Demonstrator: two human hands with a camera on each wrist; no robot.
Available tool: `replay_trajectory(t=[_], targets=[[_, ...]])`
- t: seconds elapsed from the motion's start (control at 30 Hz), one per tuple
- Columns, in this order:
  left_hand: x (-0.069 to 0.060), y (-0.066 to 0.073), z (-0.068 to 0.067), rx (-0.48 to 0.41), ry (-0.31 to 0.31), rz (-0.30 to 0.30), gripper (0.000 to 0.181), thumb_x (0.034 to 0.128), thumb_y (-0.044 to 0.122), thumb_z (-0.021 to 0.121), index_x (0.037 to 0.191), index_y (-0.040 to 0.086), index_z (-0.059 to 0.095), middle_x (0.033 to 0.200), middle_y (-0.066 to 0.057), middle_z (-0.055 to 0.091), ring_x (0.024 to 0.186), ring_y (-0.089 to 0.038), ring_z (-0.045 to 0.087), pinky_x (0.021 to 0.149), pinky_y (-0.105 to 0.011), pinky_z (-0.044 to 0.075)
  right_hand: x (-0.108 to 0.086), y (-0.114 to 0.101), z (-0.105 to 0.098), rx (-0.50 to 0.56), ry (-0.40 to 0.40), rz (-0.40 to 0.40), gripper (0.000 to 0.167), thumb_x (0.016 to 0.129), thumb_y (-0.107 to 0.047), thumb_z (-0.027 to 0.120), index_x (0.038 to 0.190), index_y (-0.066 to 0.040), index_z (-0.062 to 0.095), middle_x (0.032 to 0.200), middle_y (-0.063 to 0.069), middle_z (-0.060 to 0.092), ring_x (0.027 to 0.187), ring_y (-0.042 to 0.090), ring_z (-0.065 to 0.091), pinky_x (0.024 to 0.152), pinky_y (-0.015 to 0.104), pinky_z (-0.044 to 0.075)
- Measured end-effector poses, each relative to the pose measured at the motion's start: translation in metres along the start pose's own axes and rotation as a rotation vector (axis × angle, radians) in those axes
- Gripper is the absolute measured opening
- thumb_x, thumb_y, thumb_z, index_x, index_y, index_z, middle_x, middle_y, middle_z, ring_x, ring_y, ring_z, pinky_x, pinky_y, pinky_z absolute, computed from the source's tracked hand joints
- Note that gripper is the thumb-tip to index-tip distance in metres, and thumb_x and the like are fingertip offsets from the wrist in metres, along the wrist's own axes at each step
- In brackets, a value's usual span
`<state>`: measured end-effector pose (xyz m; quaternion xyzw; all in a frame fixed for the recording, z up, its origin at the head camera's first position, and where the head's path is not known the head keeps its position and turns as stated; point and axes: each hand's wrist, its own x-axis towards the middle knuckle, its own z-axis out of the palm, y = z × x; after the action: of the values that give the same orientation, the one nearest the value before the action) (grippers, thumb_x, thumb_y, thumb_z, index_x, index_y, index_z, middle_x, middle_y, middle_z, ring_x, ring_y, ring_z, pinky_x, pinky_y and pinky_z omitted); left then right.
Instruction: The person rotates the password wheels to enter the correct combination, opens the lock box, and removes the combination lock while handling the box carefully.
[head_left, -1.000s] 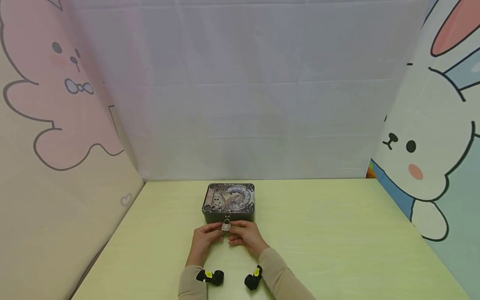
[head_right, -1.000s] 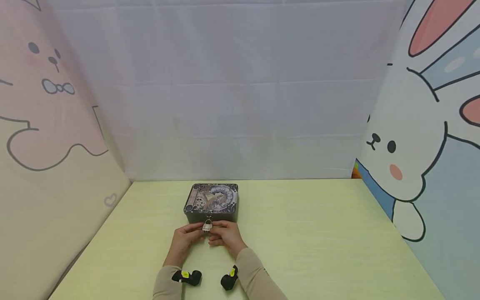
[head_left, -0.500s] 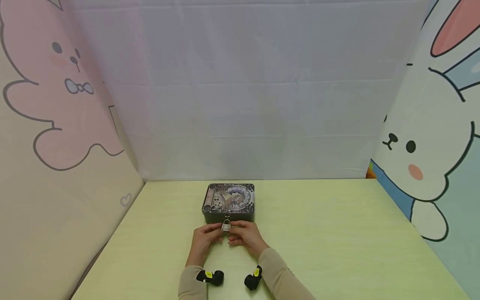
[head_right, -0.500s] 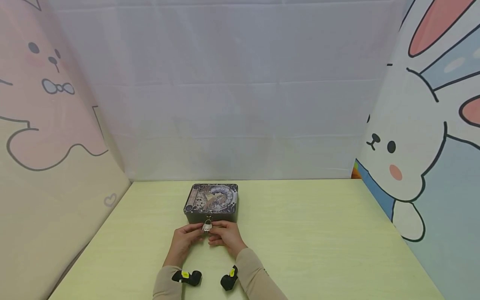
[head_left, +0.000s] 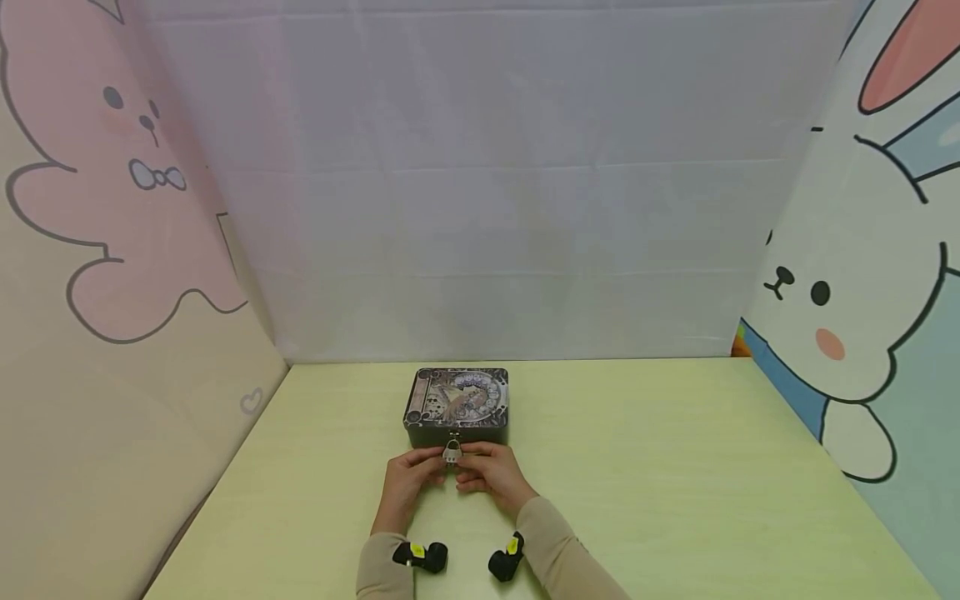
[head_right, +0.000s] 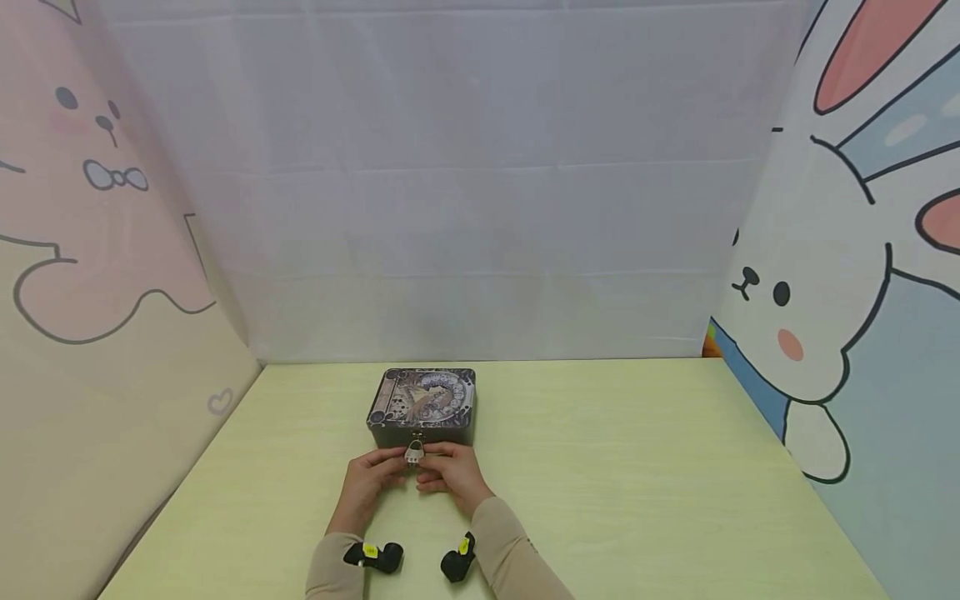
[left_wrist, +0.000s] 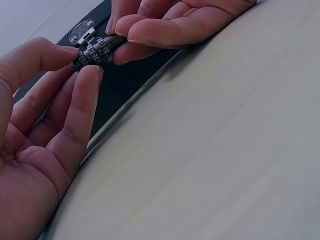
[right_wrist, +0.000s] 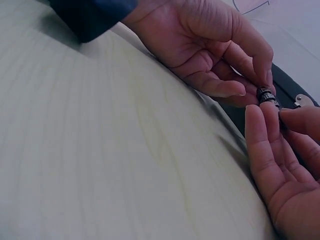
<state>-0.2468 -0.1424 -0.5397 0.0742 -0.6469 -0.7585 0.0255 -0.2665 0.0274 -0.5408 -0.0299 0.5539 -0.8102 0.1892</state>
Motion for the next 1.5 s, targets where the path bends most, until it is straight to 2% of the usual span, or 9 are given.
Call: replay_trajectory(t=[0.23, 0.47, 0.77, 1.13, 1.5], targets=[[0.0007, -0.0009, -0.0023, -0.055, -0.02, 0.006, 0.022, 0.0879, -0.006, 0.066, 0.106, -0.019, 0.067, 0.093, -0.01, 0.072, 0.073, -0.015, 0.069, 0.064, -0.028, 0.06, -0.0001, -0.0011, -0.0004, -0.001, -0.008, -0.001, 0.034, 0.092, 0.003, 0.064, 0.124, 0.014, 0.06, 0.083, 0.006, 0.068, 0.06, 0.013, 0.066, 0.061, 0.031, 0.061], [-0.0003, -0.0012, -0.0025, -0.028, -0.014, -0.002, 0.029, 0.0812, -0.01, 0.07, 0.109, -0.016, 0.067, 0.094, -0.011, 0.073, 0.071, -0.015, 0.068, 0.063, -0.026, 0.059, -0.0009, -0.0012, -0.0005, 0.003, -0.008, 0.003, 0.033, 0.092, 0.003, 0.064, 0.123, 0.013, 0.061, 0.081, 0.007, 0.068, 0.061, 0.013, 0.066, 0.061, 0.032, 0.061], [0.0024, -0.0034, -0.0035, -0.024, -0.024, -0.017, 0.031, 0.0836, -0.012, 0.069, 0.114, -0.018, 0.064, 0.096, -0.011, 0.073, 0.071, -0.014, 0.067, 0.063, -0.026, 0.059, -0.0009, -0.0021, 0.0004, 0.002, -0.006, 0.004, 0.034, 0.092, 0.002, 0.064, 0.124, 0.013, 0.06, 0.081, 0.006, 0.068, 0.06, 0.013, 0.066, 0.061, 0.032, 0.061], [-0.0005, -0.0032, -0.0028, -0.012, -0.03, 0.022, 0.03, 0.0822, -0.011, 0.071, 0.111, -0.017, 0.066, 0.095, -0.012, 0.073, 0.072, -0.014, 0.068, 0.063, -0.026, 0.059, -0.0002, -0.0001, -0.0009, 0.003, -0.007, -0.003, 0.033, 0.091, 0.003, 0.064, 0.123, 0.014, 0.06, 0.08, 0.006, 0.068, 0.06, 0.013, 0.066, 0.061, 0.032, 0.061], [-0.0019, -0.0002, -0.0008, -0.018, -0.015, -0.001, 0.032, 0.0832, -0.013, 0.069, 0.114, -0.019, 0.064, 0.096, -0.015, 0.073, 0.071, -0.014, 0.068, 0.064, -0.026, 0.059, 0.0003, 0.0003, -0.0003, 0.007, 0.0, -0.004, 0.034, 0.091, 0.004, 0.063, 0.123, 0.014, 0.06, 0.08, 0.007, 0.067, 0.06, 0.013, 0.066, 0.06, 0.032, 0.061]])
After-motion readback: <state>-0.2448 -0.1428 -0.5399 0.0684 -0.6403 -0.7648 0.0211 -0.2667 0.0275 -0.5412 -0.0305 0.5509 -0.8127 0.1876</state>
